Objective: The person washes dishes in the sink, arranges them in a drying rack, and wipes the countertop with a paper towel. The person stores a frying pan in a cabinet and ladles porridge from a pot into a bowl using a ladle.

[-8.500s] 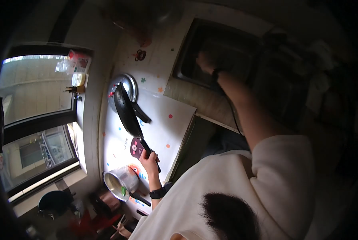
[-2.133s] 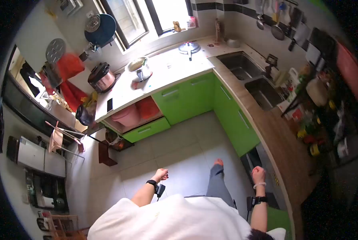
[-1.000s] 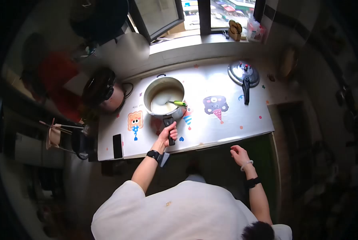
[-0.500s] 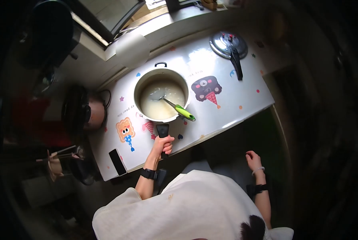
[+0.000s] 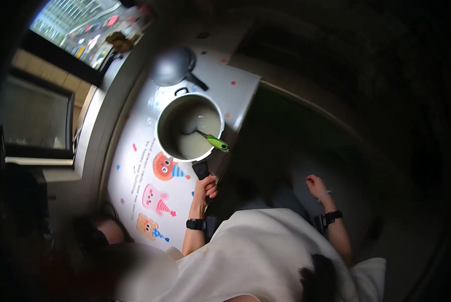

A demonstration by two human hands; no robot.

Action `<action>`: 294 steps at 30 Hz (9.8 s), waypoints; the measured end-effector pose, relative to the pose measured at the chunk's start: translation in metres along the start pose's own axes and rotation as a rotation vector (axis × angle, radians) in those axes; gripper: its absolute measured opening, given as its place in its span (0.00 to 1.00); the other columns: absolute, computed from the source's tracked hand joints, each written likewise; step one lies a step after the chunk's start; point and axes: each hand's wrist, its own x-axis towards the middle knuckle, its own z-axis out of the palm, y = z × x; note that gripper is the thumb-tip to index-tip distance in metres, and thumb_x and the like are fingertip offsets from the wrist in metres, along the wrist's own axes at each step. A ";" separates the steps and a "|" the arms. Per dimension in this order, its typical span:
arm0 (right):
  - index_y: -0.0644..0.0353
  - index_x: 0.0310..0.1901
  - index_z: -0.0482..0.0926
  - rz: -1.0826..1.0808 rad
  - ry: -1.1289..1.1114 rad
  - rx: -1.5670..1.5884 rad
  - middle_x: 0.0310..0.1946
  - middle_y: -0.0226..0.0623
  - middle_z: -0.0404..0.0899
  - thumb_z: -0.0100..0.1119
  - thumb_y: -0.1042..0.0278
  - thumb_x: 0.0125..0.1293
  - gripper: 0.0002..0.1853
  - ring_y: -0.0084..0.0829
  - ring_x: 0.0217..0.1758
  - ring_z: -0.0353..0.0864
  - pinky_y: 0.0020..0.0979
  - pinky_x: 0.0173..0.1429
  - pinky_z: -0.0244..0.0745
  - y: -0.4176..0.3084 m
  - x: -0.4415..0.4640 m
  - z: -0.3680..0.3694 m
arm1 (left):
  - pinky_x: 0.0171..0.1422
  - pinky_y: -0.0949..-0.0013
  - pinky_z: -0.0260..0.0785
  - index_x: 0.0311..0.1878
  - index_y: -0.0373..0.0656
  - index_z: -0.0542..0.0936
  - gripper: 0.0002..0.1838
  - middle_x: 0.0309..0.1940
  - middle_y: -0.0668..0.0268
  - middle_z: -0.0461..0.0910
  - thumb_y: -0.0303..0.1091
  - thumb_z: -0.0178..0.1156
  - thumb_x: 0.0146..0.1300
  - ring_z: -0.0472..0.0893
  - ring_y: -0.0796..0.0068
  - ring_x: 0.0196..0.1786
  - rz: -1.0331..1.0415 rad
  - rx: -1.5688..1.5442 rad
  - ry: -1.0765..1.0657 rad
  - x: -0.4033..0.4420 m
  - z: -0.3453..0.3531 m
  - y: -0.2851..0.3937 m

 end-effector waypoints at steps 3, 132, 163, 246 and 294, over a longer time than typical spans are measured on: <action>0.61 0.40 0.76 0.058 0.087 0.051 0.32 0.40 0.80 0.54 0.69 0.59 0.09 0.32 0.36 0.79 0.30 0.42 0.73 0.077 -0.016 0.001 | 0.11 0.78 0.45 0.16 0.51 0.61 0.16 0.07 0.79 0.51 0.30 0.52 0.58 0.51 0.86 0.07 -0.068 0.041 0.033 0.016 -0.004 -0.008; 0.55 0.57 0.61 0.208 0.358 0.492 0.48 0.37 0.67 0.51 0.75 0.59 0.23 0.29 0.49 0.67 0.29 0.58 0.65 0.539 -0.020 -0.111 | 0.51 0.56 0.72 0.56 0.41 0.66 0.27 0.52 0.57 0.70 0.16 0.48 0.49 0.73 0.58 0.52 -0.360 0.703 -0.091 0.136 0.488 -0.398; 0.57 0.50 0.69 0.407 -0.052 1.473 0.42 0.40 0.75 0.52 0.65 0.59 0.17 0.34 0.43 0.74 0.35 0.46 0.72 0.322 0.164 -0.216 | 0.45 0.62 0.64 0.44 0.39 0.68 0.20 0.42 0.56 0.73 0.23 0.54 0.43 0.72 0.62 0.43 0.684 0.324 0.335 0.136 0.223 -0.108; 0.61 0.43 0.77 -1.521 -0.619 0.159 0.36 0.40 0.77 0.60 0.79 0.50 0.15 0.36 0.38 0.78 0.27 0.43 0.73 -0.405 0.307 -0.060 | 0.16 0.73 0.55 0.21 0.38 0.73 0.20 0.13 0.68 0.67 0.47 0.66 0.44 0.65 0.79 0.12 -0.490 1.261 0.542 0.002 0.076 0.230; 0.66 0.45 0.73 -0.406 -0.935 0.626 0.36 0.43 0.79 0.53 0.70 0.61 0.12 0.31 0.34 0.82 0.26 0.38 0.79 -0.371 0.301 -0.077 | 0.14 0.76 0.58 0.20 0.38 0.71 0.20 0.12 0.69 0.67 0.44 0.67 0.46 0.66 0.81 0.11 -0.406 1.057 0.623 -0.006 0.094 0.194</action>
